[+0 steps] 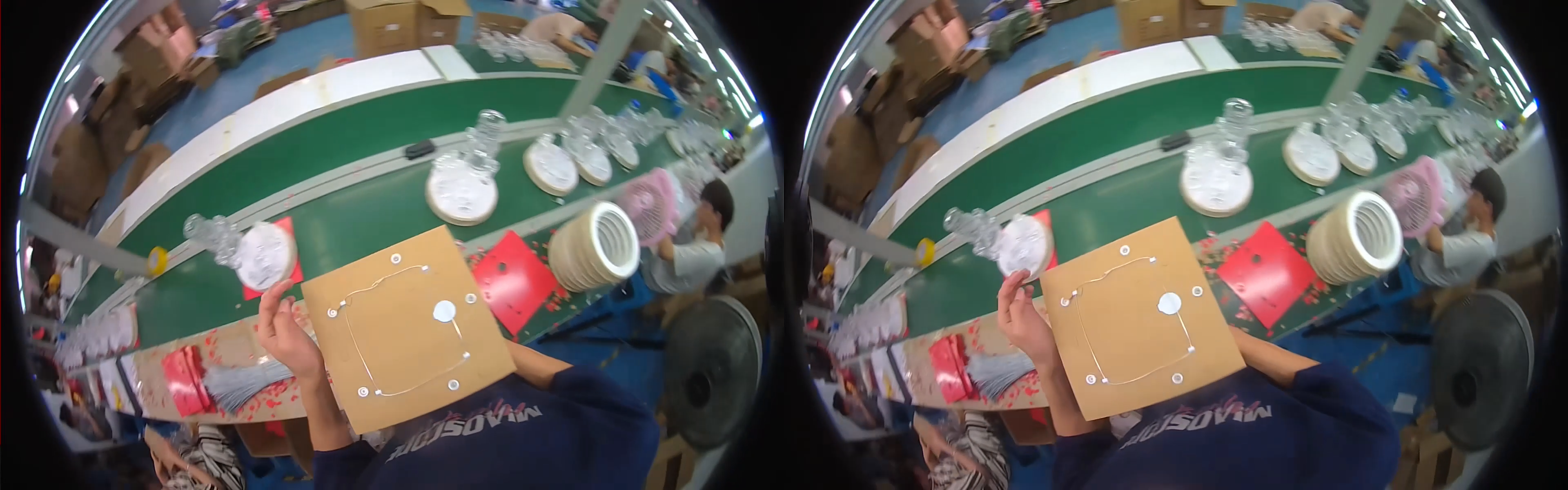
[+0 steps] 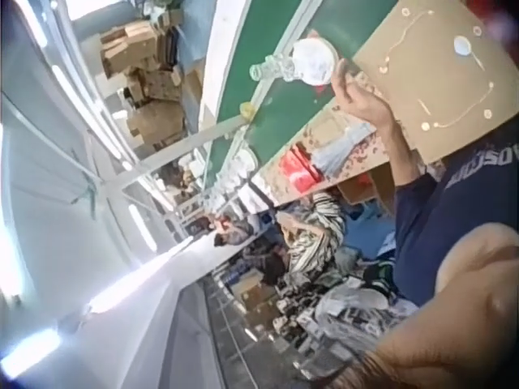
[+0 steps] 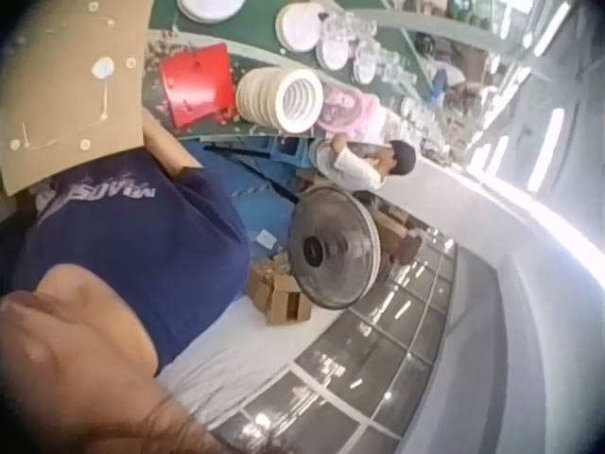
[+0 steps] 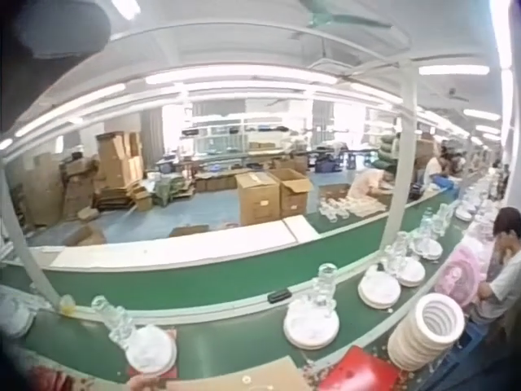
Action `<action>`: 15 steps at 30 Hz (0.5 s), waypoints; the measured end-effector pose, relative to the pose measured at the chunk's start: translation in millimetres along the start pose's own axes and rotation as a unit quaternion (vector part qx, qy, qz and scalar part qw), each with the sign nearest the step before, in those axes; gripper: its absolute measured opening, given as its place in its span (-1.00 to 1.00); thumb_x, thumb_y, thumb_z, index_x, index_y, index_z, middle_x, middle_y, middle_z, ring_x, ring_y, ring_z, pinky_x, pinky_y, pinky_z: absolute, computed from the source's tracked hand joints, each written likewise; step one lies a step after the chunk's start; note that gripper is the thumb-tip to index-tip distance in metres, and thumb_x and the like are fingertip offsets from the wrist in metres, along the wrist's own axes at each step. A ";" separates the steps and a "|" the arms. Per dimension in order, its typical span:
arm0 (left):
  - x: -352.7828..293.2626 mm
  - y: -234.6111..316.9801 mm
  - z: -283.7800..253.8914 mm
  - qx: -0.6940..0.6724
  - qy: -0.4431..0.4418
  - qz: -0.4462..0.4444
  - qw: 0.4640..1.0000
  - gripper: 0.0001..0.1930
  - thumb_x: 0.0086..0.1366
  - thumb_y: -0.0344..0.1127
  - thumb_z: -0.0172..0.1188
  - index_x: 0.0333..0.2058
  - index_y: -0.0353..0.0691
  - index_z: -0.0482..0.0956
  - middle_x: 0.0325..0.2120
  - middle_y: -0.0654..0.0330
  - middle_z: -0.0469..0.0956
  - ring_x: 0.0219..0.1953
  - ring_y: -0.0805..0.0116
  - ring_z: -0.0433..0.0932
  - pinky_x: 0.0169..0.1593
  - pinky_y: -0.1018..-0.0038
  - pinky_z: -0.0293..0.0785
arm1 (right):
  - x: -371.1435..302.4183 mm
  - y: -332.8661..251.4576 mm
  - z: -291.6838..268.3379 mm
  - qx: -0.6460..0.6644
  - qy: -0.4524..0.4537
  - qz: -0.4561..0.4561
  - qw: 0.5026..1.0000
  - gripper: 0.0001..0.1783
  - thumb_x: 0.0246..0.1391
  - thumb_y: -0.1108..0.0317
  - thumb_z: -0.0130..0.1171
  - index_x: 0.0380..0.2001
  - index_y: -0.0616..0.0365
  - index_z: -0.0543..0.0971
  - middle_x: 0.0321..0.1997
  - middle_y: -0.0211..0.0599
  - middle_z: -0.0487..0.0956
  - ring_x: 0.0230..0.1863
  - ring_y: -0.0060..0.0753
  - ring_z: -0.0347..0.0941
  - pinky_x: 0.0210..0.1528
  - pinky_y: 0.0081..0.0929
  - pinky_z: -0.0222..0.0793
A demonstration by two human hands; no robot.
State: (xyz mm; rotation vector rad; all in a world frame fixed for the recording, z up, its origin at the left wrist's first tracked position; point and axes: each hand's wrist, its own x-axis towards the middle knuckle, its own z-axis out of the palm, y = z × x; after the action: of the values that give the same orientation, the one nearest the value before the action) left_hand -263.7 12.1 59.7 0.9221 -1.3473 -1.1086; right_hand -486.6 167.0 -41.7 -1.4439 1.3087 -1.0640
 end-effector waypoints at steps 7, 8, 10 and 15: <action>-27.6 -53.3 -130.1 -0.213 0.247 -0.106 0.939 -0.78 0.32 -0.38 0.02 -0.11 -0.26 0.55 -0.25 0.20 0.58 -0.14 0.37 0.53 -0.03 0.41 0.38 | 65.8 -39.9 -38.2 -0.058 0.257 -0.065 0.963 -0.49 0.07 0.21 0.33 0.07 0.20 0.56 0.01 0.03 0.58 0.13 0.00 0.46 0.23 -0.09 0.31; -43.1 -63.6 -144.2 -0.210 0.255 -0.102 0.938 -0.78 0.32 -0.38 0.02 -0.11 -0.26 0.55 -0.25 0.20 0.58 -0.14 0.37 0.53 -0.03 0.41 0.38 | 92.2 -61.3 -69.0 -0.352 0.155 -0.163 0.909 -0.48 0.02 0.18 0.36 0.04 0.15 0.59 -0.03 -0.09 0.61 0.05 -0.03 0.48 0.14 -0.11 0.30; -64.3 -84.4 -157.8 -0.190 0.258 -0.165 0.933 -0.82 0.31 -0.36 0.04 -0.16 -0.22 0.53 -0.28 0.24 0.56 -0.20 0.40 0.52 -0.07 0.42 0.39 | 134.0 -59.2 -93.7 -0.483 0.133 -0.138 0.854 -0.49 -0.08 0.16 0.38 -0.02 0.08 0.60 -0.08 -0.18 0.66 0.03 -0.10 0.53 0.07 -0.06 0.28; -106.4 -111.9 -148.8 -0.254 0.258 -0.226 0.905 -0.85 0.28 -0.38 0.03 -0.21 -0.18 0.52 -0.31 0.26 0.55 -0.23 0.42 0.51 -0.09 0.45 0.39 | 228.3 0.5 -109.3 -0.742 -0.062 0.011 0.667 -0.67 0.01 0.05 0.35 -0.20 -0.05 0.75 -0.23 -0.31 0.71 -0.14 -0.12 0.64 0.11 0.08 0.24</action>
State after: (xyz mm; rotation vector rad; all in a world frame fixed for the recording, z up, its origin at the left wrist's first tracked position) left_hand -114.7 70.2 -83.2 1.0549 -0.3794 -1.3524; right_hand -575.8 -67.7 -9.3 -2.4804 2.1806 0.4917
